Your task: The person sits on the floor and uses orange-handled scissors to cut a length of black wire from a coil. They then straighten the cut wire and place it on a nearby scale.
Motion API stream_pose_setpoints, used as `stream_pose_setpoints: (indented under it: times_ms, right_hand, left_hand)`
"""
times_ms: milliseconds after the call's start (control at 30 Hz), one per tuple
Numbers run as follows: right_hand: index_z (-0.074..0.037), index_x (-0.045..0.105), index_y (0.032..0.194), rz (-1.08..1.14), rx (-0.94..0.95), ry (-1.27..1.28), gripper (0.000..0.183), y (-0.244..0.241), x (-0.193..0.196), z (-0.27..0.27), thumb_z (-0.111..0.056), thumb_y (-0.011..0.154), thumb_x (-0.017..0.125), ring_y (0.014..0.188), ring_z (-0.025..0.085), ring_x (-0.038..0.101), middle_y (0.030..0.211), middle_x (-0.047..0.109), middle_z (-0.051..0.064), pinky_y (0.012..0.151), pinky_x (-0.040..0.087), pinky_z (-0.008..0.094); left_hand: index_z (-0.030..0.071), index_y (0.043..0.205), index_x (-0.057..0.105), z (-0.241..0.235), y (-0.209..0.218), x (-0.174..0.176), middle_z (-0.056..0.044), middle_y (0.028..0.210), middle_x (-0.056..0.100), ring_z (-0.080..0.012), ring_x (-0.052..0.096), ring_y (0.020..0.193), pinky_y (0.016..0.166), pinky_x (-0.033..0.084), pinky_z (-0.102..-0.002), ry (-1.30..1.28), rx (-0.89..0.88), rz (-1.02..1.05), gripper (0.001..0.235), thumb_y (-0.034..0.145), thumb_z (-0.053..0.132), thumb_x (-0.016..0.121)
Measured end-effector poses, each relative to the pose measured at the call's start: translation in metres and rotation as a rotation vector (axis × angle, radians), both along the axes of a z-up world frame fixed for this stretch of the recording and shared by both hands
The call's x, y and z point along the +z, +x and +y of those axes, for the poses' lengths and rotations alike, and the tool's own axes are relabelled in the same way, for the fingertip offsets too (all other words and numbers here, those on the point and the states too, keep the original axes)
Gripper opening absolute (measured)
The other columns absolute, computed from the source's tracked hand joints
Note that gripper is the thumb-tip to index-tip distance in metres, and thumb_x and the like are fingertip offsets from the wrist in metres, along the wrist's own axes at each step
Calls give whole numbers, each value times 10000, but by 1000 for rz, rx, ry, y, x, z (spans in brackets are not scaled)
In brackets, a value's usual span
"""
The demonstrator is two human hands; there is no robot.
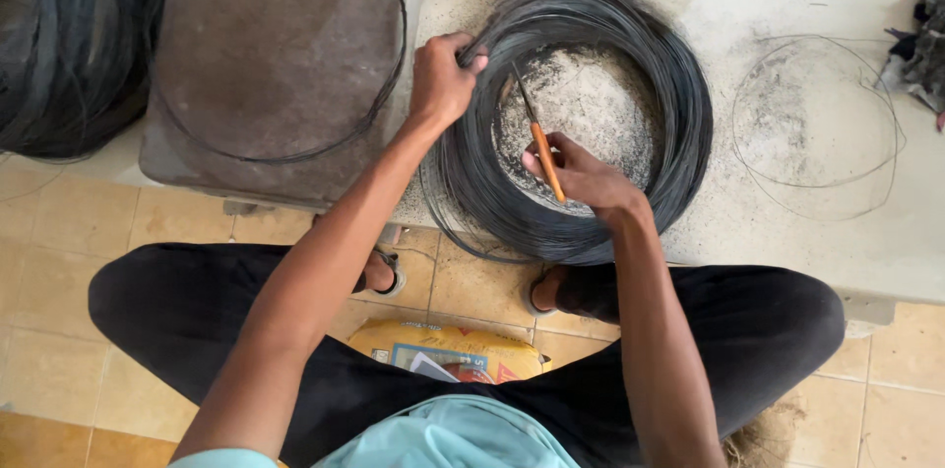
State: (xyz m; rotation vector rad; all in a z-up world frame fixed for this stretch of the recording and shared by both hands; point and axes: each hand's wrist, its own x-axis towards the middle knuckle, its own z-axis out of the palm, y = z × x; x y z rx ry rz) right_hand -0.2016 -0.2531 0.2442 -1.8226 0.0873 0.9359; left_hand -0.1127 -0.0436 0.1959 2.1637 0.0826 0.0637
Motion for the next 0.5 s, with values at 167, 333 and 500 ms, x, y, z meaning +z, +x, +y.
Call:
stream_pose_setpoints:
  times_ms: [167, 333, 500]
  right_hand:
    - [-23, 460, 1325, 1, 50, 30, 793, 16, 15, 11, -566, 773, 630, 991, 259, 503, 1058, 553, 143, 891, 421, 381]
    - [10, 526, 1192, -56, 0, 168, 658, 31, 12, 12, -528, 852, 694, 825, 190, 452, 813, 462, 45, 712, 357, 307]
    - [-49, 639, 1031, -273, 74, -81, 312, 44, -18, 20, -308, 856, 647, 840, 244, 581, 789, 588, 85, 728, 426, 334]
  left_hand:
    - [62, 954, 727, -7, -12, -2, -188, 1082, 668, -387, 651, 1039, 893, 536, -457, 27, -41, -37, 102, 855, 65, 705]
    - [-64, 967, 678, -15, -31, 22, -289, 907, 669, -508, 646, 905, 830, 505, -575, 193, -119, -140, 139, 848, 7, 683]
    - [-91, 1110, 639, -23, -54, 58, -258, 1042, 636, -366, 650, 990, 853, 572, -426, 549, -137, -266, 351, 773, -116, 733]
